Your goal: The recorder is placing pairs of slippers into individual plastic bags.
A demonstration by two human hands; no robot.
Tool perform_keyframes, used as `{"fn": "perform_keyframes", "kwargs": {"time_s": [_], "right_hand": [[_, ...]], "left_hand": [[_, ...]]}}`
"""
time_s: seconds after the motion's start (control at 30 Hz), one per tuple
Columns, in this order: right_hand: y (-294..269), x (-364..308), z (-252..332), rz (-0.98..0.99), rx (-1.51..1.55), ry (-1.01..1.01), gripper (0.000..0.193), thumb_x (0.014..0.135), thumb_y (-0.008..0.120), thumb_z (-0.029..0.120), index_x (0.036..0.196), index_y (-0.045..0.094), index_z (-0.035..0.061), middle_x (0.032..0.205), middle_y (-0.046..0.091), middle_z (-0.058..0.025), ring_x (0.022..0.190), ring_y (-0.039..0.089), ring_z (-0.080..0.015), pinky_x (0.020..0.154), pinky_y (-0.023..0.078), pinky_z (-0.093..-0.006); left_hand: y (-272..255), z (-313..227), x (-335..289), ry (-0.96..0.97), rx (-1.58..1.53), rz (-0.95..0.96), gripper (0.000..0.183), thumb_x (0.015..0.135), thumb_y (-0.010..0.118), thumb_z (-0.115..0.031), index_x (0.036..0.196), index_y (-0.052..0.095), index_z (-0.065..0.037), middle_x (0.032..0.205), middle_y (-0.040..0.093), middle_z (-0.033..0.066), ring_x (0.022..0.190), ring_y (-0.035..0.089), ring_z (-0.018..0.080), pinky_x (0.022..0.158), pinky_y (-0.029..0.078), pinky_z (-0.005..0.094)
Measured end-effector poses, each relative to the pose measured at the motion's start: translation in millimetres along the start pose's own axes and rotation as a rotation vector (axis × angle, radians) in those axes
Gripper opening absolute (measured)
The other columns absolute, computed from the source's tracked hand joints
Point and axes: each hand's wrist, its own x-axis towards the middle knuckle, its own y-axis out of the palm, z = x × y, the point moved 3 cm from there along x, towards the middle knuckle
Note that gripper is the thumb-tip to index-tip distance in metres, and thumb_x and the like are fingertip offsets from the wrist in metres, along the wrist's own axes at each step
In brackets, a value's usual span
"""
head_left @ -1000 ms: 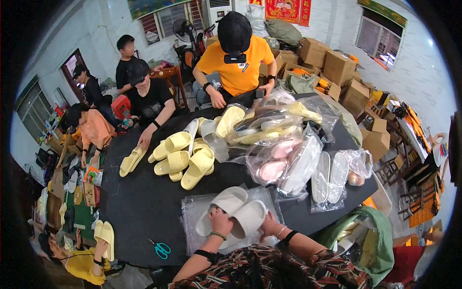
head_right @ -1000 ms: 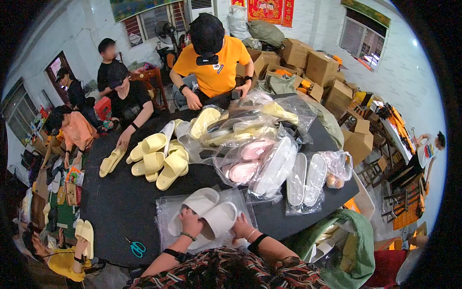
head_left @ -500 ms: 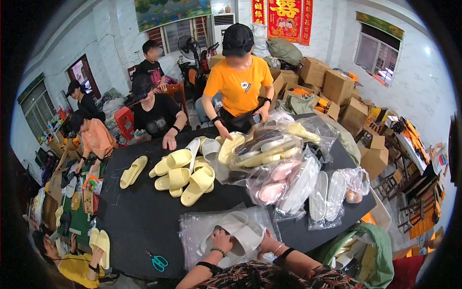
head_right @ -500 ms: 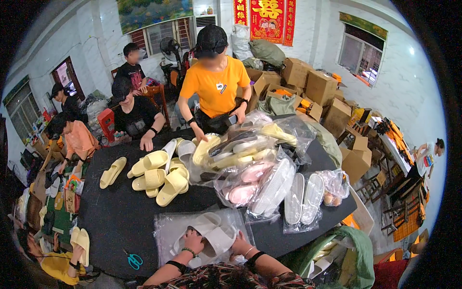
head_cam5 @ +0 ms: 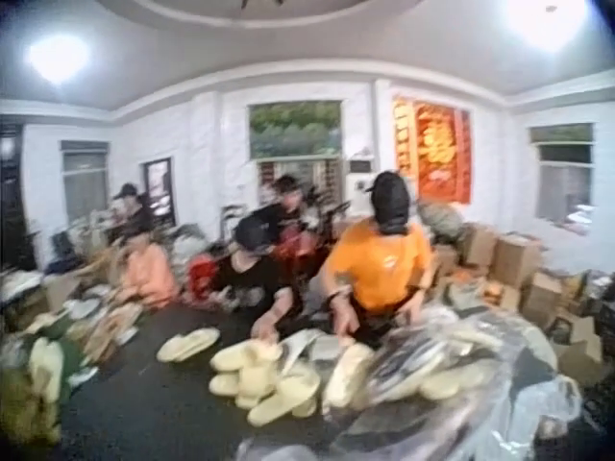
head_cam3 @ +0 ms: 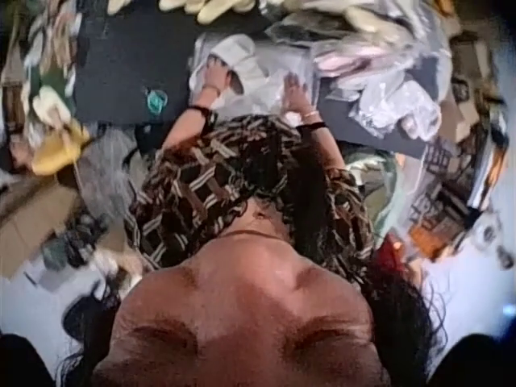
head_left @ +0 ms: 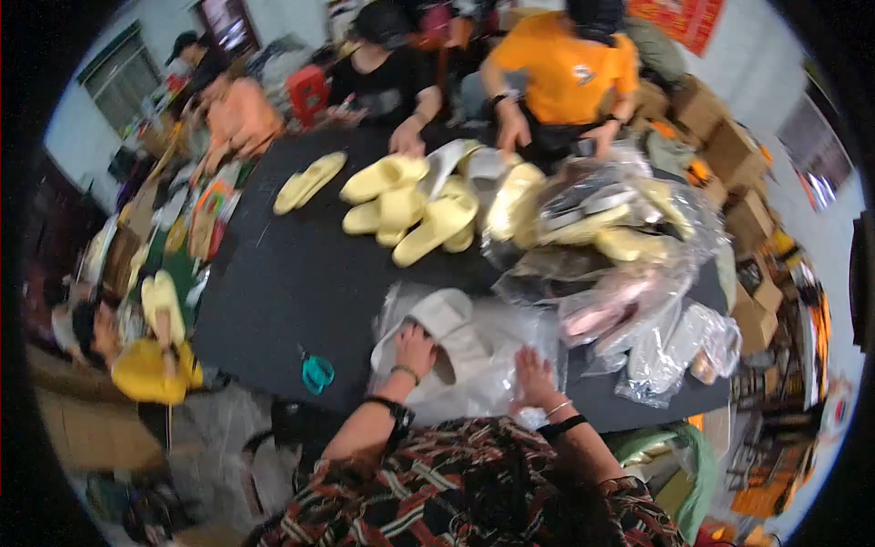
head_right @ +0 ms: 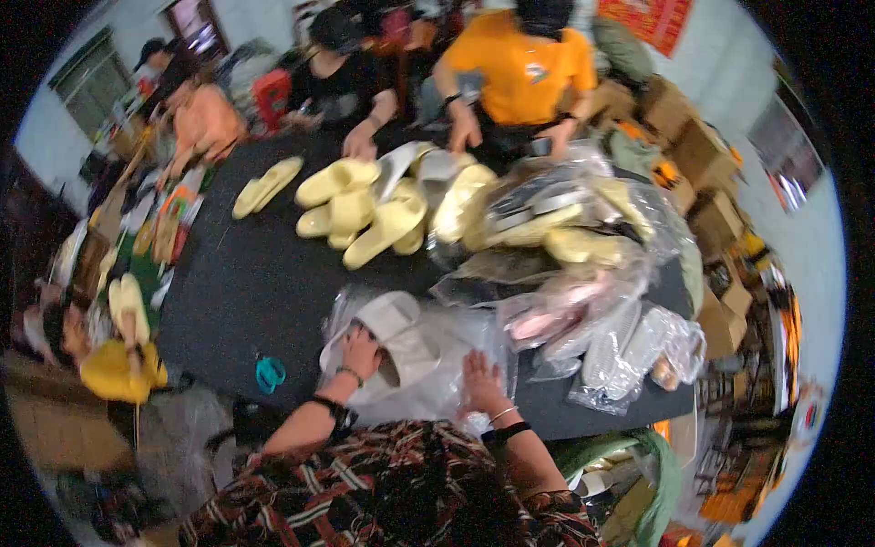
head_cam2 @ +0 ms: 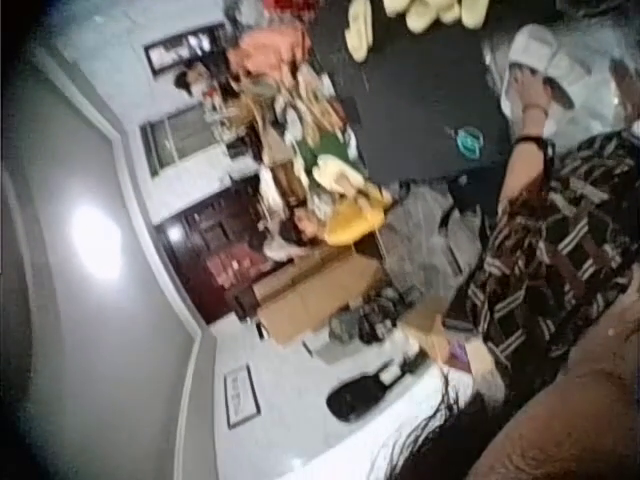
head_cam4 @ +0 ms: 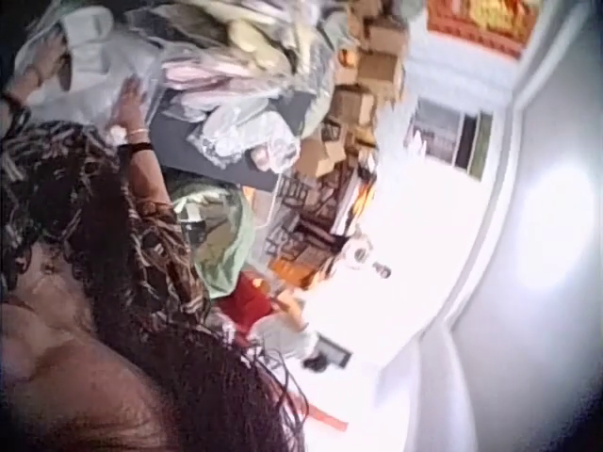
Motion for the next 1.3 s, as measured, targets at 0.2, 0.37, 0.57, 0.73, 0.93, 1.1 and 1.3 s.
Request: {"fn": "perform_keyframes", "kwargs": {"time_s": [0.2,0.37,0.57,0.73,0.93,1.1,1.3], "right_hand": [[9,-1,-2,-0.007,0.045,0.018,0.153,0.035,0.087,0.055,0.148,-0.001,0.002,0.156,-0.003,-0.0181,0.143,-0.003,-0.0398,0.108,0.011,-0.0633],[15,-7,1,0.018,0.053,0.01,0.156,0.032,0.088,0.053,0.148,-0.004,0.002,0.156,-0.007,-0.0179,0.143,-0.007,-0.0379,0.11,0.007,-0.0614],[15,-5,3,0.021,0.056,-0.005,0.156,0.034,0.087,0.055,0.147,-0.005,-0.0001,0.155,-0.007,-0.021,0.143,-0.009,-0.0385,0.11,0.005,-0.0607],[0,-5,6,-0.037,0.061,-0.018,0.147,0.04,0.087,0.05,0.148,0.001,0.0001,0.155,0.001,-0.0211,0.143,-0.001,-0.0387,0.109,0.013,-0.0628],[-6,-7,9,0.005,0.071,-0.019,0.148,0.04,0.085,0.057,0.148,-0.002,0.003,0.156,-0.004,-0.0194,0.143,-0.005,-0.0392,0.111,0.006,-0.0592],[-31,-20,21,-0.056,0.035,-0.007,0.137,0.045,0.085,0.053,0.148,0.009,0.0042,0.155,0.004,-0.0206,0.143,0.0,-0.0417,0.11,0.013,-0.0614],[-176,-50,75,-0.554,0.253,-0.421,0.074,0.073,0.074,0.025,0.137,0.041,0.0083,0.144,0.035,-0.0168,0.139,0.022,-0.0389,0.108,0.026,-0.0536]], "left_hand": [[-35,42,-16,-0.183,0.041,0.08,0.021,0.072,0.066,-0.023,0.087,0.071,-0.008,0.113,0.054,0.0135,0.116,0.042,0.0303,0.092,0.033,0.0506],[-112,124,-8,-0.297,0.312,0.095,0.031,0.075,0.062,-0.024,0.102,0.069,-0.012,0.117,0.055,0.0073,0.116,0.043,0.0284,0.089,0.036,0.0517],[-255,272,3,-1.006,0.479,0.03,0.077,0.072,0.071,-0.046,0.136,0.045,-0.012,0.146,0.037,0.0121,0.134,0.032,0.0321,0.098,0.033,0.0597],[-220,216,-6,-0.535,0.48,-0.346,0.054,0.08,0.065,-0.035,0.128,0.051,-0.014,0.136,0.045,0.0118,0.13,0.035,0.0348,0.097,0.033,0.0588],[-76,29,-33,0.072,-0.083,0.053,0.059,0.07,0.074,-0.037,0.123,0.057,-0.019,0.133,0.046,0.0152,0.123,0.04,0.0353,0.098,0.031,0.0561],[-10,-28,-56,0.18,-0.041,0.381,0.064,0.068,0.075,-0.041,0.126,0.056,-0.023,0.134,0.045,0.0139,0.121,0.042,0.0333,0.098,0.031,0.0519],[2,-28,-62,0.28,-0.005,0.326,0.07,0.061,0.079,-0.043,0.124,0.057,-0.023,0.134,0.044,0.0127,0.12,0.043,0.0328,0.097,0.033,0.0502]]}}
